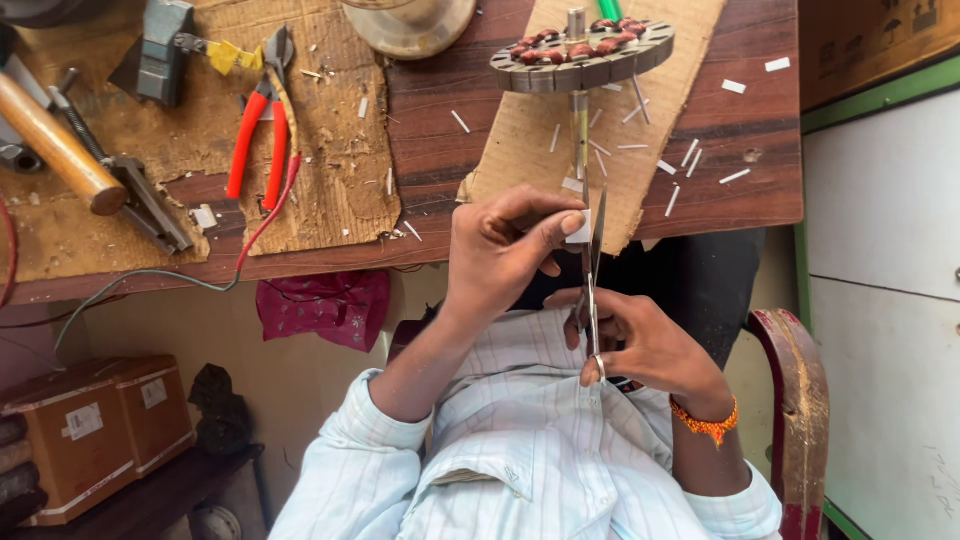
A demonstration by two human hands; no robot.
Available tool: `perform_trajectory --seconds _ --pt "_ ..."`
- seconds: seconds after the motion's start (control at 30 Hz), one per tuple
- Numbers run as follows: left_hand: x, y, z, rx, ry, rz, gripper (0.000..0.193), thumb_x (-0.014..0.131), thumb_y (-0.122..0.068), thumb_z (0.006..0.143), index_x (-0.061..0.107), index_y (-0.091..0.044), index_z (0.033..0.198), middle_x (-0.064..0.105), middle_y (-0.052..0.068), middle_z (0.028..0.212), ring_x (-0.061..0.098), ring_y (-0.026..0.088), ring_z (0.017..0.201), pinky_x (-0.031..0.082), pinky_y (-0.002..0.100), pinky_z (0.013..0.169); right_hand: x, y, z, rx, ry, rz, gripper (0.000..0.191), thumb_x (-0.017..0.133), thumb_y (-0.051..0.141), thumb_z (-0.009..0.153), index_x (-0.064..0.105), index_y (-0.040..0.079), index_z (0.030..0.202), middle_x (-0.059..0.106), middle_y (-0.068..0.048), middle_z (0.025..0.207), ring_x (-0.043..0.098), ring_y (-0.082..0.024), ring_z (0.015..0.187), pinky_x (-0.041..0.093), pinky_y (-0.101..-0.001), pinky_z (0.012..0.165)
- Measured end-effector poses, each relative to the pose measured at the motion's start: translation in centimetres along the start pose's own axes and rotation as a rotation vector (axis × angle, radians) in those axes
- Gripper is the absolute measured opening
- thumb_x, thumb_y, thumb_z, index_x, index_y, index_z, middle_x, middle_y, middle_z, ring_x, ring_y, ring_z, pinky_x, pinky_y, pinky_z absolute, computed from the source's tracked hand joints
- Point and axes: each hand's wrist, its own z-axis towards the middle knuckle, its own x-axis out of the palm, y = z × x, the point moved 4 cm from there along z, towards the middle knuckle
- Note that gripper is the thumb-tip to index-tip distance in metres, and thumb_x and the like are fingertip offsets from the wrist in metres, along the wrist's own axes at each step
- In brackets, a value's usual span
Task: The person assembles a motor rotor by inserting small white insulating pieces into slots between copper windings. They use scissors to trim the pieces and a green screwdriver to press them into place, repeating the process across multiple slots.
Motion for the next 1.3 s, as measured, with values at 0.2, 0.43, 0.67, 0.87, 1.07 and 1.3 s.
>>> perform_trajectory --seconds 0.2,0.43,0.67,0.87,1.07,1.3 --pt "-0.3 -2.0 -0.8 0.111 -0.035 0.163 0.008 0.072 -0.006 0.099 0.073 0.001 0.101 0.075 0.004 0.081 0.072 0.004 0.071 0.057 0.019 0.055 0.5 0.4 0.0 0.007 -0.027 -0.044 0.086 0.093 0.039 0.058 0.068 0.001 0.131 0.063 0.000 0.078 0.051 -0.006 0.063 0.041 -0.0241 0.055" --pt "-0.1 -2.6 -0.8 0.145 -0.084 0.220 0.008 0.071 -0.007 0.099 0.071 0.002 0.097 0.075 0.003 0.077 0.074 0.005 0.069 0.057 0.019 0.055 1.1 0.7 0.3 0.003 -0.051 -0.007 0.087 0.094 0.042 0.056 0.070 0.001 0.129 0.061 0.002 0.072 0.053 -0.006 0.062 0.042 -0.0238 0.054" --pt "-1.0 -2.5 -0.2 0.082 -0.068 0.168 0.011 0.070 -0.008 0.099 0.073 0.003 0.098 0.076 0.005 0.080 0.075 0.008 0.070 0.061 0.021 0.058 1.2 0.2 0.3 0.111 -0.097 0.094 0.084 0.094 0.031 0.056 0.069 -0.002 0.129 0.052 0.004 0.068 0.041 -0.004 0.054 0.030 -0.0226 0.047" --pt "-1.7 -1.7 0.4 0.014 -0.065 0.116 0.012 0.069 -0.008 0.098 0.073 0.002 0.097 0.077 0.006 0.082 0.078 0.009 0.074 0.065 0.023 0.060 0.9 -0.5 0.4 0.029 -0.132 0.073 0.072 0.094 0.024 0.063 0.073 -0.005 0.125 0.056 0.003 0.068 0.044 -0.004 0.059 0.034 -0.0221 0.052" --pt "-1.6 -0.8 0.8 -0.034 -0.053 0.062 0.013 0.070 -0.010 0.097 0.074 0.002 0.098 0.077 0.006 0.085 0.078 0.011 0.076 0.066 0.023 0.061 0.8 -2.2 0.0 0.007 -0.127 0.154 0.065 0.092 0.024 0.067 0.073 -0.004 0.123 0.063 0.000 0.070 0.053 -0.004 0.062 0.040 -0.0213 0.055" --pt "-1.7 -1.1 0.8 0.007 -0.010 0.019 0.011 0.068 -0.009 0.102 0.072 -0.001 0.107 0.074 0.005 0.093 0.074 0.009 0.076 0.062 0.023 0.057 -0.2 -0.8 -1.4 -0.118 -0.256 -0.032 0.062 0.089 0.037 0.074 0.074 -0.005 0.117 0.075 -0.008 0.080 0.065 -0.006 0.066 0.051 -0.0192 0.060"
